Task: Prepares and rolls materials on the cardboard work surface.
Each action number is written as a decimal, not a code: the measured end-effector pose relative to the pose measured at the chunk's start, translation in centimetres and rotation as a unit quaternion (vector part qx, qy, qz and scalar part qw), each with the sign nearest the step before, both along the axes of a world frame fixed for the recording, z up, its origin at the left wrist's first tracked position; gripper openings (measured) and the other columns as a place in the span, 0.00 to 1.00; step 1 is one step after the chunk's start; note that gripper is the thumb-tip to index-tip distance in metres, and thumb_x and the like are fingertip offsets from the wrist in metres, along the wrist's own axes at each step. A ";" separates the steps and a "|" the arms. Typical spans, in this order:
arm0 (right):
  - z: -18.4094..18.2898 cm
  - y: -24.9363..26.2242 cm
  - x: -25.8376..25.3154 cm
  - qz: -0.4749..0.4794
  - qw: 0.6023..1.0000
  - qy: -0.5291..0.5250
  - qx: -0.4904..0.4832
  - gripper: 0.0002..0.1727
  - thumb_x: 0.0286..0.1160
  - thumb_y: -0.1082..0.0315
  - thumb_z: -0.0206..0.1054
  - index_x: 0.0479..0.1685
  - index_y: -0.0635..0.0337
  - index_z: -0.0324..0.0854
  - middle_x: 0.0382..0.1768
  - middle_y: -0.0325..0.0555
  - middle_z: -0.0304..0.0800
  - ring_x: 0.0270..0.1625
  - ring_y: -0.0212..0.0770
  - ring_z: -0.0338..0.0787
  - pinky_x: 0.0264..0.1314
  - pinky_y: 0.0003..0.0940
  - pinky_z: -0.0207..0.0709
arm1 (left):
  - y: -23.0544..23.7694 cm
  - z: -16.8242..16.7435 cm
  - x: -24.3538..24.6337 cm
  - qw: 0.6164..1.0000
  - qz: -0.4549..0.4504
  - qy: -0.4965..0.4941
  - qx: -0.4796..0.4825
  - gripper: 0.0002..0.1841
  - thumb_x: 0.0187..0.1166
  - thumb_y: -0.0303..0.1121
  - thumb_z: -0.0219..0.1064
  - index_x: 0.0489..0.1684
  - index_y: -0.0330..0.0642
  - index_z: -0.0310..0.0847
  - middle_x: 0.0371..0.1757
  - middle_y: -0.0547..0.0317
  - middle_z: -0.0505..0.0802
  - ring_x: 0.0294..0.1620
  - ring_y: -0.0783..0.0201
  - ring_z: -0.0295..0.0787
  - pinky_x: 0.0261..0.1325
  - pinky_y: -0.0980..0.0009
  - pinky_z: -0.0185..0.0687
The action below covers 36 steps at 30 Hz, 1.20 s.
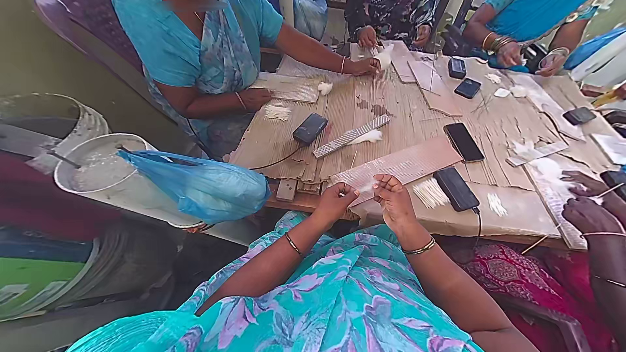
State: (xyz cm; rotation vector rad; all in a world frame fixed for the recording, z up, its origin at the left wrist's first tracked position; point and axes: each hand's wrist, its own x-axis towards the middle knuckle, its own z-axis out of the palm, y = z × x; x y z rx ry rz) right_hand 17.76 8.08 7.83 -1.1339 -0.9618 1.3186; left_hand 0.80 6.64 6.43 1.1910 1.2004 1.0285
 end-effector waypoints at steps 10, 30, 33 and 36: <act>-0.4 0.0 -0.9 0.002 0.994 0.073 -0.086 0.10 0.81 0.83 0.59 0.45 0.58 0.81 0.35 0.39 0.85 0.33 0.32 0.84 0.39 0.26 0.80 | 1.2 -0.7 -1.0 0.997 -0.004 -0.072 -0.016 0.10 0.87 0.36 0.64 0.58 0.44 0.80 0.32 0.64 0.81 0.22 0.75 0.68 0.25 0.80 0.63; -1.8 1.6 0.0 0.037 0.998 0.027 -0.053 0.15 0.76 0.85 0.63 0.56 0.59 0.79 0.36 0.39 0.87 0.36 0.32 0.88 0.44 0.28 0.85 | 2.5 -1.7 0.3 0.999 -0.020 -0.013 -0.024 0.11 0.90 0.35 0.61 0.39 0.39 0.83 0.26 0.65 0.82 0.22 0.75 0.71 0.29 0.79 0.68; -1.9 2.0 0.0 0.020 0.998 0.012 -0.051 0.13 0.78 0.84 0.63 0.54 0.59 0.79 0.34 0.38 0.86 0.34 0.31 0.86 0.42 0.27 0.84 | 2.6 -1.8 0.0 0.998 -0.006 -0.029 -0.056 0.17 0.94 0.42 0.55 0.48 0.38 0.84 0.33 0.62 0.86 0.22 0.76 0.72 0.28 0.79 0.70; -2.0 2.2 0.1 0.007 0.999 0.000 -0.047 0.12 0.77 0.83 0.64 0.53 0.59 0.79 0.34 0.38 0.85 0.33 0.30 0.85 0.41 0.26 0.83 | 2.7 -2.1 -0.3 0.998 -0.012 -0.028 -0.056 0.11 0.90 0.38 0.62 0.45 0.39 0.83 0.35 0.63 0.89 0.24 0.76 0.74 0.30 0.80 0.70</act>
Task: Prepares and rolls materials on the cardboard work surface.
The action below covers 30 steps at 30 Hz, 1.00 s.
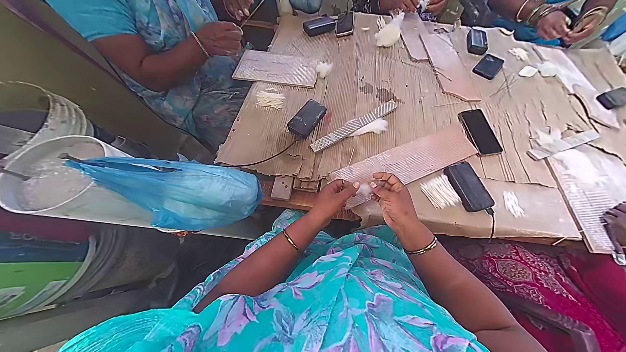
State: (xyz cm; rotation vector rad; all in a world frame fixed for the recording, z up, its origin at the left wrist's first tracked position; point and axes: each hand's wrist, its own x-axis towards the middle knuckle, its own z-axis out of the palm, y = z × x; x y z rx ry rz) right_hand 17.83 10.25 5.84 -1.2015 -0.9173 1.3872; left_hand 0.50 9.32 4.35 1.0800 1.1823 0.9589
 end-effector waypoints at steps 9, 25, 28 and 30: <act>-0.2 0.5 0.3 0.065 0.995 -0.070 -0.016 0.22 0.75 0.83 0.68 0.67 0.60 0.76 0.36 0.42 0.84 0.33 0.31 0.84 0.41 0.26 0.82 | 0.2 -0.7 0.0 0.999 0.006 0.036 0.018 0.07 0.86 0.32 0.67 0.43 0.37 0.85 0.30 0.62 0.86 0.26 0.73 0.75 0.33 0.76 0.72; -0.7 0.8 -0.2 0.064 0.994 -0.084 0.009 0.23 0.71 0.85 0.68 0.66 0.61 0.75 0.34 0.41 0.87 0.31 0.31 0.85 0.40 0.26 0.82 | 0.9 -1.5 -0.7 0.999 0.024 -0.004 0.024 0.13 0.89 0.40 0.64 0.58 0.41 0.84 0.42 0.61 0.86 0.31 0.74 0.75 0.36 0.75 0.73; -0.7 0.6 -0.5 0.073 0.994 -0.085 0.008 0.24 0.70 0.85 0.70 0.66 0.61 0.75 0.35 0.42 0.88 0.32 0.31 0.86 0.41 0.27 0.84 | 0.9 -1.4 -0.5 1.000 0.008 -0.005 0.013 0.11 0.85 0.36 0.68 0.55 0.39 0.85 0.40 0.60 0.87 0.29 0.73 0.76 0.34 0.76 0.73; -0.8 0.5 -0.7 0.078 0.993 -0.091 0.009 0.25 0.69 0.85 0.71 0.66 0.62 0.76 0.35 0.42 0.88 0.32 0.31 0.86 0.41 0.27 0.84 | 0.9 -1.6 -0.2 1.000 0.015 0.002 0.025 0.07 0.84 0.32 0.69 0.47 0.38 0.85 0.32 0.62 0.86 0.25 0.75 0.74 0.30 0.78 0.70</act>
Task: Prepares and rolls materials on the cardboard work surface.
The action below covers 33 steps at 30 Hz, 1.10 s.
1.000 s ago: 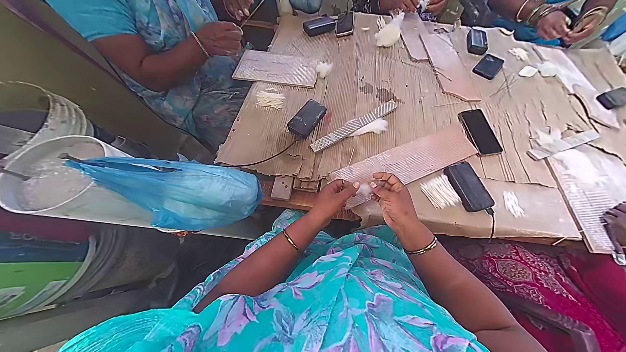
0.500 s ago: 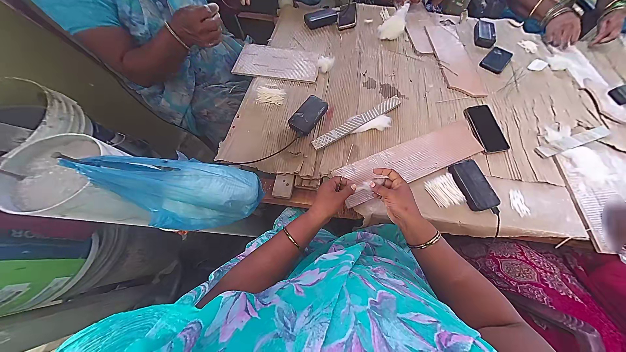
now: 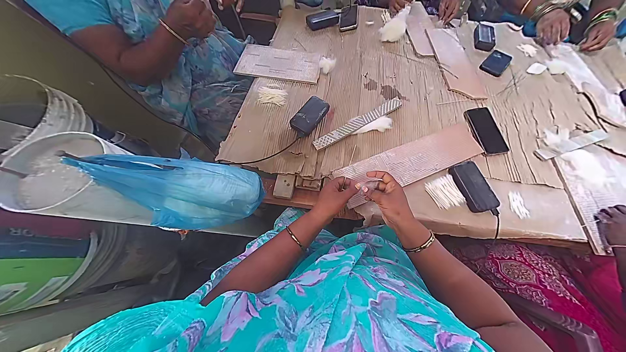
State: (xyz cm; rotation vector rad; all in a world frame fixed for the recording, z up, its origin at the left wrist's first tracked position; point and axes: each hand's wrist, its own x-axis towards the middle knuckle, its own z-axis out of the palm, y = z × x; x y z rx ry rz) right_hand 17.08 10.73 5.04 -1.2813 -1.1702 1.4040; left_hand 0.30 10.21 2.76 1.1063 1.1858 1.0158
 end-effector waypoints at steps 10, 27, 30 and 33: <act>-0.2 0.1 0.2 -0.012 0.999 -0.028 0.024 0.24 0.71 0.84 0.71 0.66 0.61 0.77 0.36 0.44 0.86 0.31 0.32 0.84 0.40 0.28 0.82 | 0.1 0.0 -0.1 0.999 -0.004 0.047 0.016 0.07 0.86 0.32 0.67 0.43 0.37 0.85 0.32 0.60 0.87 0.31 0.72 0.79 0.40 0.73 0.75; -0.4 2.1 -1.1 0.033 0.920 -0.383 0.077 0.29 0.78 0.73 0.71 0.79 0.59 0.70 0.46 0.63 0.90 0.39 0.56 0.92 0.46 0.54 0.85 | 0.7 0.9 -2.0 0.934 -0.048 0.354 -0.022 0.23 0.96 0.35 0.48 0.86 0.39 0.67 0.78 0.27 0.73 0.75 0.34 0.76 0.77 0.42 0.73; -0.2 2.3 -1.1 0.038 0.904 -0.414 0.100 0.30 0.77 0.73 0.71 0.80 0.61 0.69 0.53 0.65 0.88 0.46 0.59 0.92 0.51 0.57 0.85 | 0.0 1.7 -2.5 0.919 -0.082 0.386 0.007 0.23 0.94 0.30 0.50 0.87 0.42 0.69 0.75 0.32 0.80 0.76 0.38 0.76 0.79 0.45 0.70; -0.4 2.6 -0.9 0.046 0.875 -0.470 0.104 0.32 0.78 0.70 0.71 0.82 0.59 0.68 0.63 0.66 0.84 0.55 0.63 0.90 0.56 0.61 0.82 | -0.4 1.9 -2.9 0.923 -0.095 0.372 0.030 0.17 0.90 0.29 0.58 0.73 0.39 0.82 0.66 0.38 0.88 0.70 0.43 0.83 0.76 0.47 0.74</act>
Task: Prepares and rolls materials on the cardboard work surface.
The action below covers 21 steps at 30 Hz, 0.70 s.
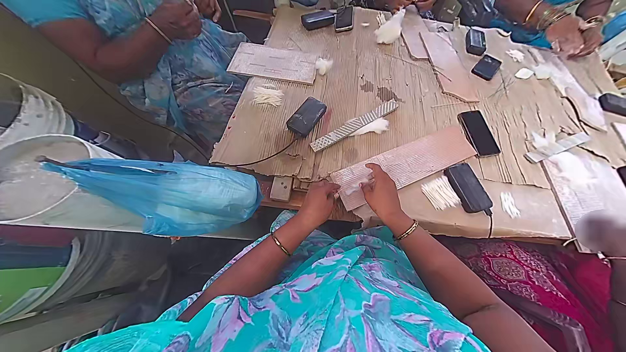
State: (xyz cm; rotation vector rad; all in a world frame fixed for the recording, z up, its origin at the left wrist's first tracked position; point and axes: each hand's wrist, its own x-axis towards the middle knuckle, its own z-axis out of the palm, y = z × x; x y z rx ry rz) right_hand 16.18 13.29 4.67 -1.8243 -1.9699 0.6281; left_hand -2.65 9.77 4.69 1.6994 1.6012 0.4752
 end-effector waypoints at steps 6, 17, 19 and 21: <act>-1.1 0.6 1.1 0.003 1.000 -0.012 0.013 0.31 0.77 0.65 0.73 0.80 0.60 0.70 0.58 0.62 0.85 0.51 0.59 0.89 0.53 0.57 0.83 | -0.1 -1.0 0.4 1.000 0.015 -0.014 -0.007 0.10 0.87 0.29 0.64 0.57 0.33 0.84 0.55 0.42 0.90 0.55 0.49 0.89 0.65 0.50 0.83; -3.1 2.0 2.0 0.310 0.928 -0.174 0.109 0.33 0.92 0.50 0.47 0.93 0.53 0.58 0.92 0.49 0.58 0.95 0.52 0.53 0.91 0.72 0.35 | 0.2 -0.9 1.2 0.999 0.028 0.025 -0.008 0.10 0.87 0.28 0.62 0.55 0.32 0.84 0.56 0.40 0.89 0.61 0.45 0.87 0.69 0.47 0.80; -3.4 1.6 2.8 0.341 0.915 -0.198 0.089 0.37 0.93 0.43 0.40 0.95 0.54 0.52 0.95 0.48 0.50 0.97 0.49 0.46 0.91 0.72 0.25 | 0.1 -1.0 1.0 0.999 0.026 0.022 -0.006 0.09 0.86 0.29 0.63 0.53 0.32 0.85 0.55 0.41 0.89 0.60 0.46 0.88 0.68 0.47 0.81; -3.3 0.6 3.9 0.360 0.905 -0.212 0.078 0.39 0.92 0.41 0.37 0.95 0.57 0.50 0.95 0.49 0.48 0.97 0.48 0.44 0.91 0.72 0.24 | -0.3 -1.0 0.8 0.999 0.013 0.021 -0.024 0.11 0.87 0.30 0.63 0.54 0.32 0.85 0.55 0.41 0.90 0.60 0.46 0.88 0.69 0.47 0.80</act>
